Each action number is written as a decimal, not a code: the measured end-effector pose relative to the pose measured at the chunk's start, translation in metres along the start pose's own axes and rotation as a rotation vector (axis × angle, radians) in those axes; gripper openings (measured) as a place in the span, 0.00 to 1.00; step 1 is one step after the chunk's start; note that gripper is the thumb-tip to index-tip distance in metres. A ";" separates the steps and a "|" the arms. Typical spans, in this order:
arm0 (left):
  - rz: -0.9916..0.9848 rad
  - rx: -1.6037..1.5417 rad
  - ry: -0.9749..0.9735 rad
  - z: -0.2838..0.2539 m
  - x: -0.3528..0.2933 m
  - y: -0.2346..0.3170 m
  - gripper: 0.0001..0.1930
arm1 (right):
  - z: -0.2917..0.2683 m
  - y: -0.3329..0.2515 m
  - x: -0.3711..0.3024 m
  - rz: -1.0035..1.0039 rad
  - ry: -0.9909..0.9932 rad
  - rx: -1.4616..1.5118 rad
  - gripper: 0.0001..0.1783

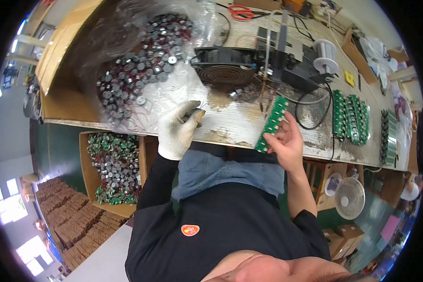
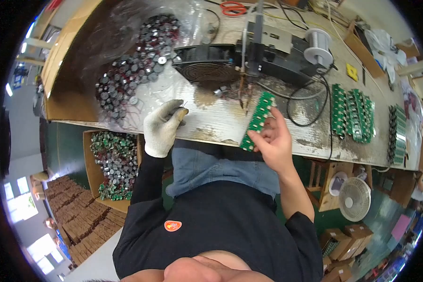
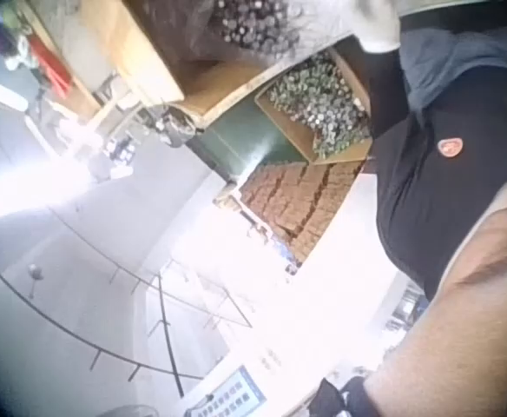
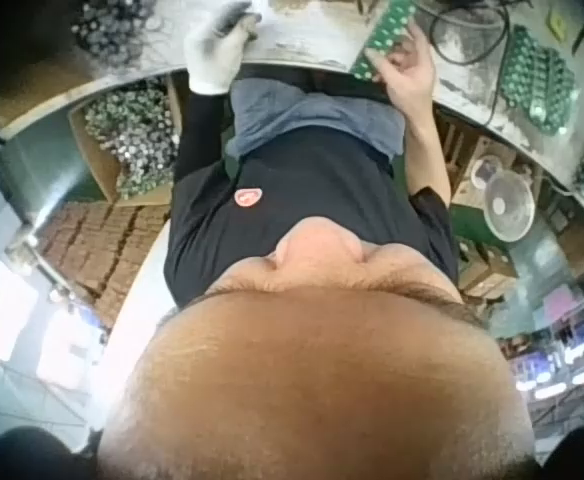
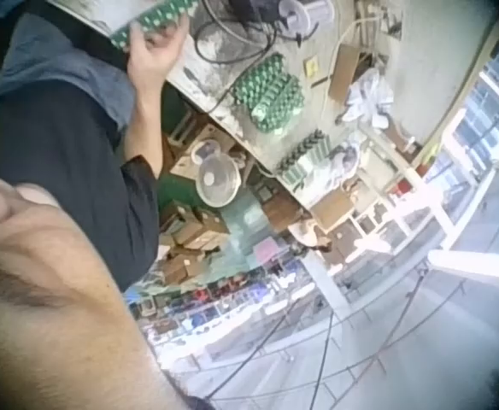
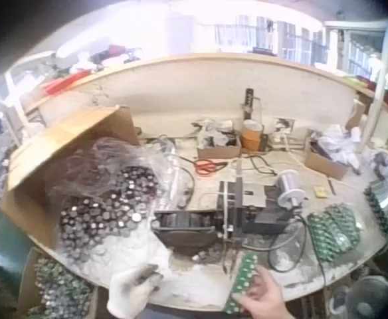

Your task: The person picks up a circuit board and a motor, then holds the motor's wires against the board while a soldering machine tip descends to join them. This process is repeated for several connection points before the person places the completed assembly into a cardboard box.

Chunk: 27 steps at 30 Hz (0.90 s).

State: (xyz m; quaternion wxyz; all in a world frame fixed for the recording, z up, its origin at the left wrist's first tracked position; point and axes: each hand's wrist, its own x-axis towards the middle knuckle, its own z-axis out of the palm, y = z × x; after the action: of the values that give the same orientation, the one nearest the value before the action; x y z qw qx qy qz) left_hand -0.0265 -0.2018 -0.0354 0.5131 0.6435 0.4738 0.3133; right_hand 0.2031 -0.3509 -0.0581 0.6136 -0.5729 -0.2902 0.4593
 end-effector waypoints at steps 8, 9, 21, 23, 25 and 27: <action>-0.027 -0.117 -0.175 0.052 -0.011 0.019 0.09 | -0.006 -0.003 -0.003 0.088 -0.042 0.014 0.43; -0.077 -0.127 -0.215 0.056 -0.013 0.020 0.09 | -0.005 -0.003 -0.003 0.093 -0.036 -0.003 0.43; -0.137 -0.209 -0.368 0.085 -0.014 0.024 0.08 | -0.002 -0.011 -0.015 0.140 -0.134 0.073 0.41; -0.138 -0.177 -0.380 0.086 -0.014 0.025 0.08 | -0.002 -0.010 -0.015 0.133 -0.136 0.078 0.41; -0.107 -0.163 -0.402 0.086 -0.014 0.024 0.09 | -0.002 -0.010 -0.014 0.123 -0.125 0.075 0.41; -0.077 -0.157 -0.395 0.086 -0.015 0.019 0.09 | -0.003 -0.008 -0.013 0.125 -0.125 0.068 0.41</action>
State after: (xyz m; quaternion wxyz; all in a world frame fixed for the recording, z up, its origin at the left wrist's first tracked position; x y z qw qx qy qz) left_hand 0.0500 -0.2475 -0.0397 0.6561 0.6319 0.3624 0.1971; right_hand 0.2024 -0.3628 -0.0489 0.5834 -0.5390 -0.2758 0.5413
